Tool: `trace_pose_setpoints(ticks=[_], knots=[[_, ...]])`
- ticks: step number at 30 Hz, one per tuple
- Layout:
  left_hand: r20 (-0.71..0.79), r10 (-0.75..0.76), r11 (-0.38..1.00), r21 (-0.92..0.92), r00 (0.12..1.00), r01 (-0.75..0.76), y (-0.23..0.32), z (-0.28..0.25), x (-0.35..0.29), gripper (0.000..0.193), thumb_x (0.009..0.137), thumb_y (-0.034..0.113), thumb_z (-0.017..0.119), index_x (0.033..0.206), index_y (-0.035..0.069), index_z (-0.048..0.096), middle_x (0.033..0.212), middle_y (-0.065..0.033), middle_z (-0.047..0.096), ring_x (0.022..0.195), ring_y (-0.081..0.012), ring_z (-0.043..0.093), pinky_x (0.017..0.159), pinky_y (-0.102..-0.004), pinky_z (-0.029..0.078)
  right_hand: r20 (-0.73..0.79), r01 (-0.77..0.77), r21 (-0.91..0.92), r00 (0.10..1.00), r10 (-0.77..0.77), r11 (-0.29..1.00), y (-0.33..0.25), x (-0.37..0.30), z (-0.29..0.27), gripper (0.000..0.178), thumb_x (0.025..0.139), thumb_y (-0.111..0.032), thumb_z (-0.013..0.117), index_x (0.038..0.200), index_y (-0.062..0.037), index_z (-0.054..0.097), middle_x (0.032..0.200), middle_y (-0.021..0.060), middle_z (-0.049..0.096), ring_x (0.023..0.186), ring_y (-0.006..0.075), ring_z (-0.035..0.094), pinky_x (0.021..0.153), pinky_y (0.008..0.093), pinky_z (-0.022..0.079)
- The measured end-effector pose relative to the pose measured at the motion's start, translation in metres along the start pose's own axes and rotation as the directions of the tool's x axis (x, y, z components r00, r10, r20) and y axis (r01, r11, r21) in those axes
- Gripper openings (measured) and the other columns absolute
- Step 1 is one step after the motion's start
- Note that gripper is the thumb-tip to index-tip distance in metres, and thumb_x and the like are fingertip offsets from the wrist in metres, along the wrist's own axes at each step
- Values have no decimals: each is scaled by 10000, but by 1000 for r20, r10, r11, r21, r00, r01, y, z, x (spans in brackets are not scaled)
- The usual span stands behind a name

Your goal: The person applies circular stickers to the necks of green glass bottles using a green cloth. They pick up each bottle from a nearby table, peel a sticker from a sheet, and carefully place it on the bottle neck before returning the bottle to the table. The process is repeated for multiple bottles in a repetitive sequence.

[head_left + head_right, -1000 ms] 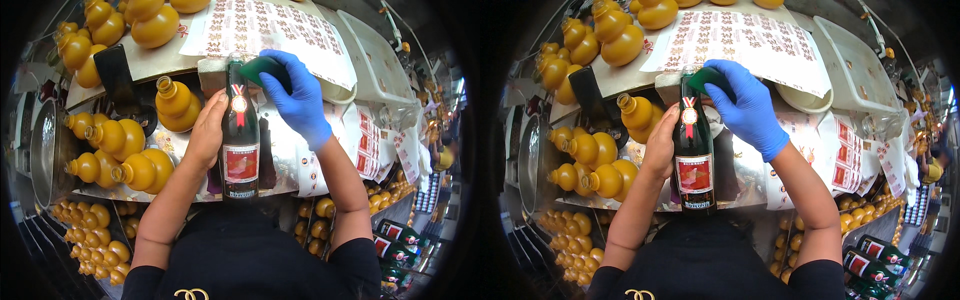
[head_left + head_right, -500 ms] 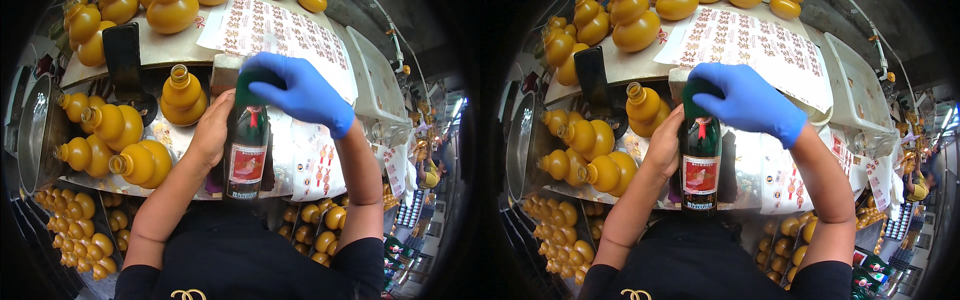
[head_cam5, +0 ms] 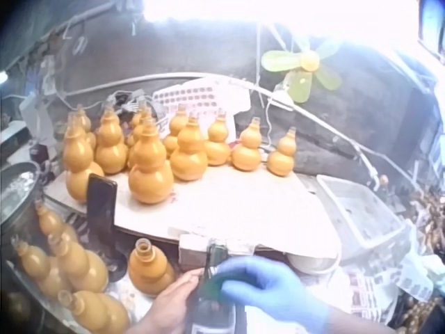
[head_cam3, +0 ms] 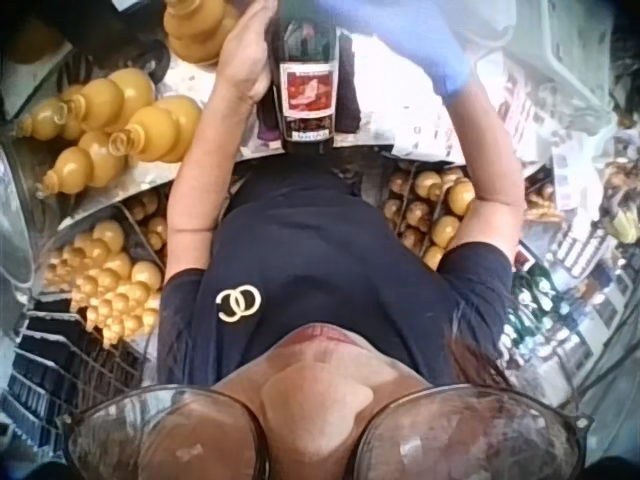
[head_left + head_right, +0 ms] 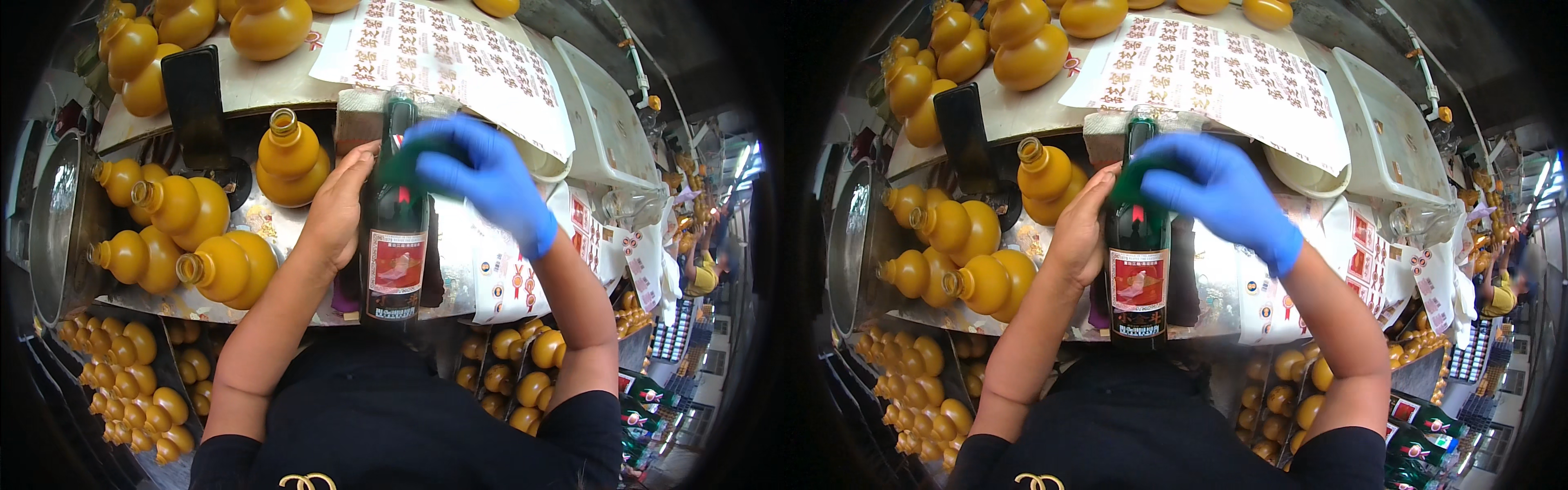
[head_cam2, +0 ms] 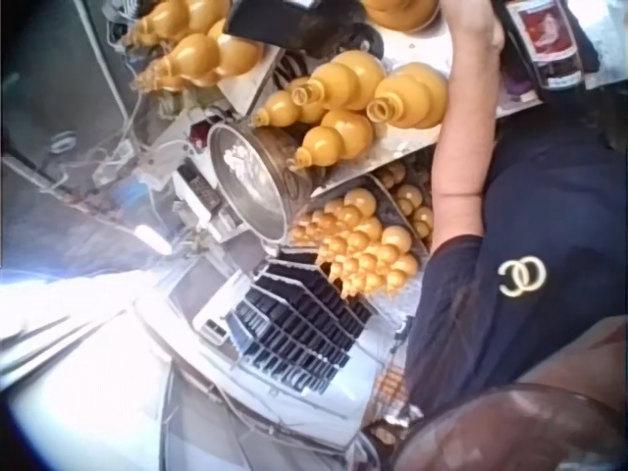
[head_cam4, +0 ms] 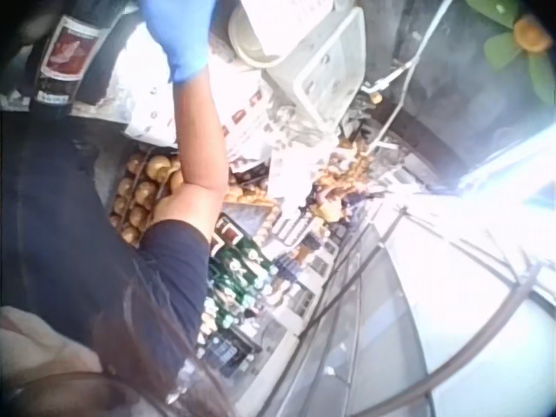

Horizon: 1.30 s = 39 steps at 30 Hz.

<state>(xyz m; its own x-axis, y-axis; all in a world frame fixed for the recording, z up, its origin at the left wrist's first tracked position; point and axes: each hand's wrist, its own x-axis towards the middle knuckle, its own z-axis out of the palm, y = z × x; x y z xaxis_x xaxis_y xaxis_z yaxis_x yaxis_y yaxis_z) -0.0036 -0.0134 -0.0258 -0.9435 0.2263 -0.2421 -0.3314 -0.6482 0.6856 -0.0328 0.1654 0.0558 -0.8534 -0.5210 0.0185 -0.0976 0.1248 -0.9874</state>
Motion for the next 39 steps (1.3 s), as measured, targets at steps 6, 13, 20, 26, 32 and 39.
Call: trace_pose_setpoints(ticks=[6,13,20,26,32,39], knots=[[-14,-16,997,74,1000,17,5,-2,-3,405,1034,295,321,1287,25,487,1174,-110,603,1064,-179,598,952,-350,488,-275,357,-308,854,-441,882,19,13,-3,277,870,-43,671,1136,-12,596,1051,55,636,932,101,599,858,254,502],[-43,28,984,179,999,-19,19,18,1,417,992,367,482,1173,-7,517,1041,-77,613,933,-109,584,841,-256,486,-378,235,-417,834,-403,878,26,25,-8,224,891,-111,649,1074,-3,580,977,94,671,868,100,618,767,260,513],[-28,83,941,331,996,-69,18,22,12,326,996,352,492,1081,38,508,919,-46,619,783,-93,615,707,-236,530,-434,92,-156,888,-152,983,39,1,10,259,890,-184,657,1061,-21,551,896,102,664,827,88,597,742,270,507],[-13,62,953,299,998,-55,15,18,15,297,1021,312,432,1082,31,505,906,-80,640,759,-121,639,696,-273,558,-441,150,-357,843,-308,922,39,5,10,239,890,-130,659,1070,-21,545,942,124,685,844,132,652,743,291,525],[5,71,947,314,997,-69,18,17,14,297,1028,294,405,1087,25,516,910,-87,640,782,-133,641,721,-280,555,-430,286,-305,810,-399,908,35,8,9,236,885,-100,640,1098,-22,573,945,139,683,831,160,666,742,289,529],[-42,20,989,150,999,-14,16,11,16,282,1017,198,377,1140,7,544,1072,-113,634,942,-175,636,840,-311,537,-69,224,-437,957,-281,871,1,42,-14,248,844,-184,615,1044,-40,638,904,167,675,771,233,676,728,319,535]])
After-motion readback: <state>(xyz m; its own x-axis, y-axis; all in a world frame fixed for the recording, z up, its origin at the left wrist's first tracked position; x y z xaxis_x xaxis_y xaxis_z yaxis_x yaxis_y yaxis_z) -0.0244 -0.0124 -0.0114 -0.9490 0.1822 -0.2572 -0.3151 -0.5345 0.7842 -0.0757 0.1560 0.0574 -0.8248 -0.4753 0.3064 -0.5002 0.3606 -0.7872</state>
